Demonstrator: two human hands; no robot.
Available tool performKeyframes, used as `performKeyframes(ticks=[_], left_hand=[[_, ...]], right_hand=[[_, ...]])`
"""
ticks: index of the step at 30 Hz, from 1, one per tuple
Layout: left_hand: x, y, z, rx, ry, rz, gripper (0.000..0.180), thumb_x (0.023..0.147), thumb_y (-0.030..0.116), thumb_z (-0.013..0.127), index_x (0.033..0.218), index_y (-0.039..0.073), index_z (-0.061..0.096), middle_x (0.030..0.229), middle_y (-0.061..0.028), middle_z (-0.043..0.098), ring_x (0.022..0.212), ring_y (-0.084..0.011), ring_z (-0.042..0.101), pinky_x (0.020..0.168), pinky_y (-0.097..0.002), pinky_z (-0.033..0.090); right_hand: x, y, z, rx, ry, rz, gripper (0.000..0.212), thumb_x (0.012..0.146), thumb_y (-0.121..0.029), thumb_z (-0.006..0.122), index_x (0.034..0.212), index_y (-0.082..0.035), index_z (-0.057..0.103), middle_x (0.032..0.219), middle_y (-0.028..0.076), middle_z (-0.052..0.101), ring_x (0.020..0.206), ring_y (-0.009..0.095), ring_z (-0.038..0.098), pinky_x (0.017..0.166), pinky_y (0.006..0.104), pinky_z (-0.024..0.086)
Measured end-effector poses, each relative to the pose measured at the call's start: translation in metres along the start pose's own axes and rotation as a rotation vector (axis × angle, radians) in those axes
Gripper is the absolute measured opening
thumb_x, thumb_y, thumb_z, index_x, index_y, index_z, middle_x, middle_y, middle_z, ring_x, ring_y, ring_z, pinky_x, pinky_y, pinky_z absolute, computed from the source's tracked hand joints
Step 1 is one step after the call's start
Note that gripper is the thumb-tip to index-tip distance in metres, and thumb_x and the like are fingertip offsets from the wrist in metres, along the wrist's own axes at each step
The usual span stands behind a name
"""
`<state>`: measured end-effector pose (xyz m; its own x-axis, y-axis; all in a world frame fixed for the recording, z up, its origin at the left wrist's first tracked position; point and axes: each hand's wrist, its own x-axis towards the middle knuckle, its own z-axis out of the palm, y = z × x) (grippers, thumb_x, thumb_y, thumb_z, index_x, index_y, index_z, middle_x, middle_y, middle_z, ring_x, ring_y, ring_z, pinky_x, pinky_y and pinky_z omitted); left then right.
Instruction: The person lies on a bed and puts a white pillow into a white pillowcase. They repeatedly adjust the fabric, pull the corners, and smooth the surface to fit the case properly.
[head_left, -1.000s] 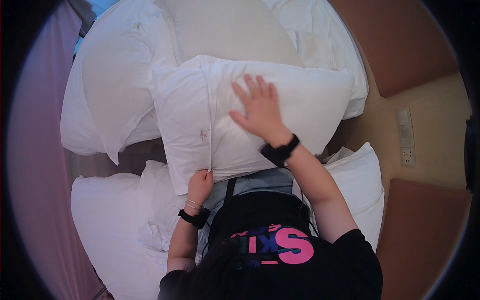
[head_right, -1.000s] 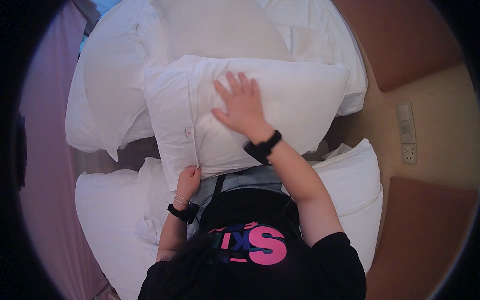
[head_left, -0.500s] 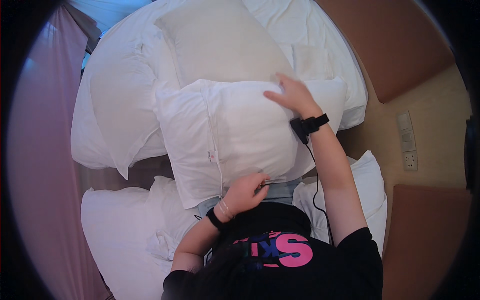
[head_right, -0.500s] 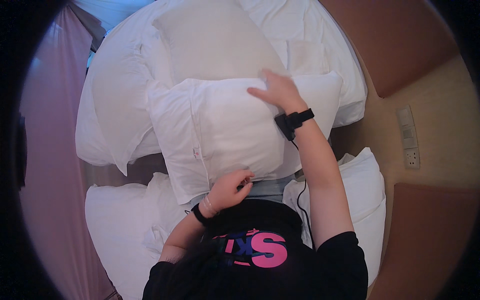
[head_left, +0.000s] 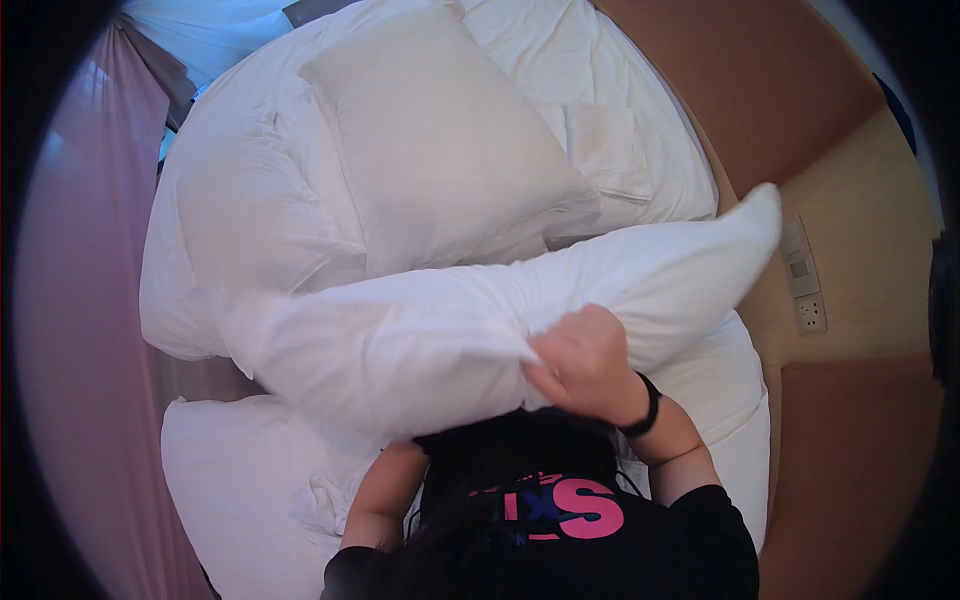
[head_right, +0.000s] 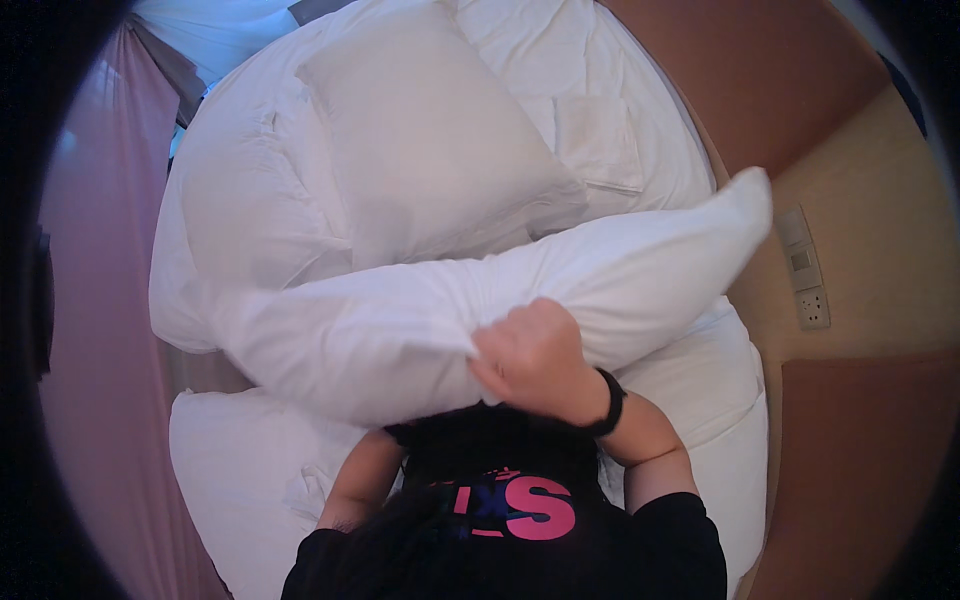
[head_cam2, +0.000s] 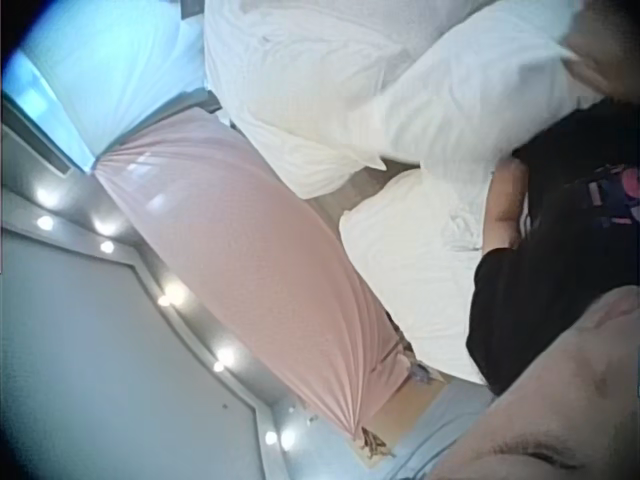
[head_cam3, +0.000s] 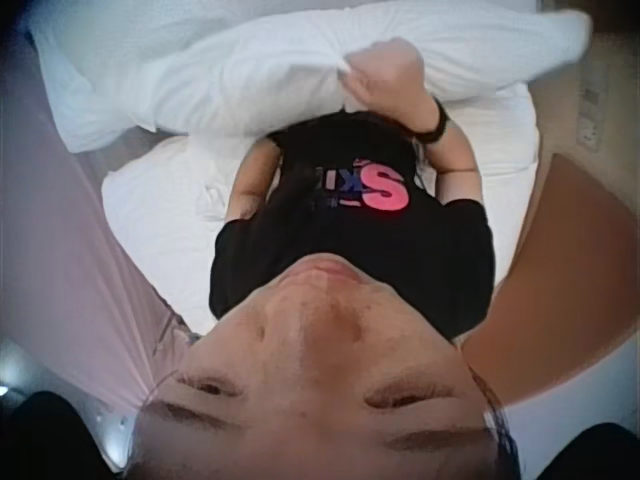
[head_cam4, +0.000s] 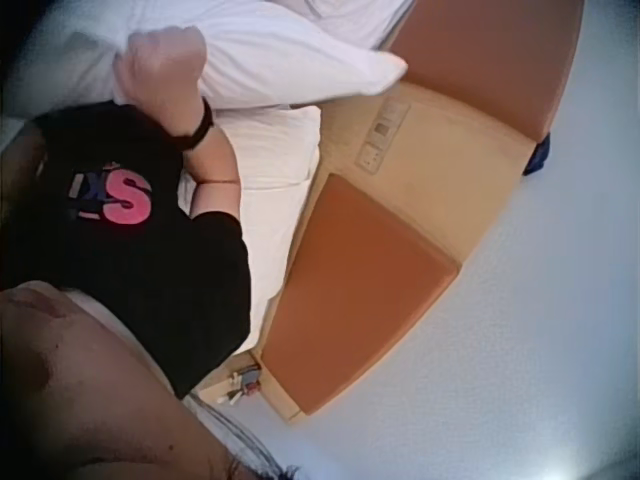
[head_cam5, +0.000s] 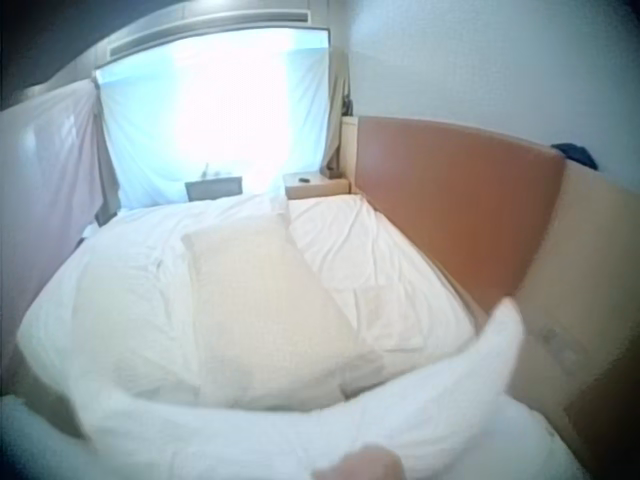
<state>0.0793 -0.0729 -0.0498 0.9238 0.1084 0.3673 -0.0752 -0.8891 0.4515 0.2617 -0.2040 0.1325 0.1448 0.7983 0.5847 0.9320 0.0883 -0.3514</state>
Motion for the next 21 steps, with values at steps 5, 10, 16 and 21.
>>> performKeyframes(ticks=[5, 10, 16, 21], left_hand=[[-0.009, -0.01, -0.036, -0.184, -0.032, -0.19, 0.046, 0.1, 0.037, 0.046, 0.134, 0.007, 0.054, 0.134, -0.0129, 0.057, 0.124, -0.0268, 0.052, 0.107, -0.0409, 0.038], [-0.051, -0.049, -0.061, -0.814, 0.136, -0.679, 0.046, 0.1, 0.037, 0.046, 0.135, 0.006, 0.052, 0.136, -0.013, 0.055, 0.125, -0.0269, 0.051, 0.107, -0.0419, 0.038], [-0.157, -0.087, -0.042, -1.517, 0.766, -0.762, 0.048, 0.1, 0.037, 0.046, 0.135, 0.005, 0.049, 0.139, -0.013, 0.052, 0.126, -0.0269, 0.05, 0.107, -0.0431, 0.039], [-0.256, -0.086, -0.041, -1.247, 1.117, -1.211, 0.046, 0.1, 0.027, 0.05, 0.137, 0.0, 0.043, 0.144, -0.0123, 0.045, 0.132, -0.0269, 0.043, 0.108, -0.0423, 0.036]], right_hand=[[0.001, -0.063, -0.06, -0.081, 0.135, -0.434, 0.035, 0.048, -0.018, 0.064, 0.082, -0.007, 0.067, 0.058, -0.005, 0.037, 0.051, 0.011, 0.04, 0.048, 0.0301, 0.024], [0.007, -0.061, -0.024, -0.172, 0.162, -0.569, 0.015, 0.066, -0.014, 0.063, 0.079, -0.008, 0.063, 0.06, -0.006, 0.039, 0.051, 0.008, 0.041, 0.046, 0.024, 0.026], [-0.056, -0.006, 0.097, -0.114, -0.139, -0.173, 0.015, 0.071, -0.016, 0.062, 0.082, -0.007, 0.063, 0.077, 0.006, 0.062, 0.071, 0.021, 0.064, 0.06, 0.0344, 0.05], [-0.12, 0.037, 0.193, -0.027, -0.286, 0.014, 0.016, 0.077, -0.017, 0.062, 0.088, -0.007, 0.069, 0.09, 0.015, 0.067, 0.084, 0.03, 0.067, 0.075, 0.0432, 0.054]])
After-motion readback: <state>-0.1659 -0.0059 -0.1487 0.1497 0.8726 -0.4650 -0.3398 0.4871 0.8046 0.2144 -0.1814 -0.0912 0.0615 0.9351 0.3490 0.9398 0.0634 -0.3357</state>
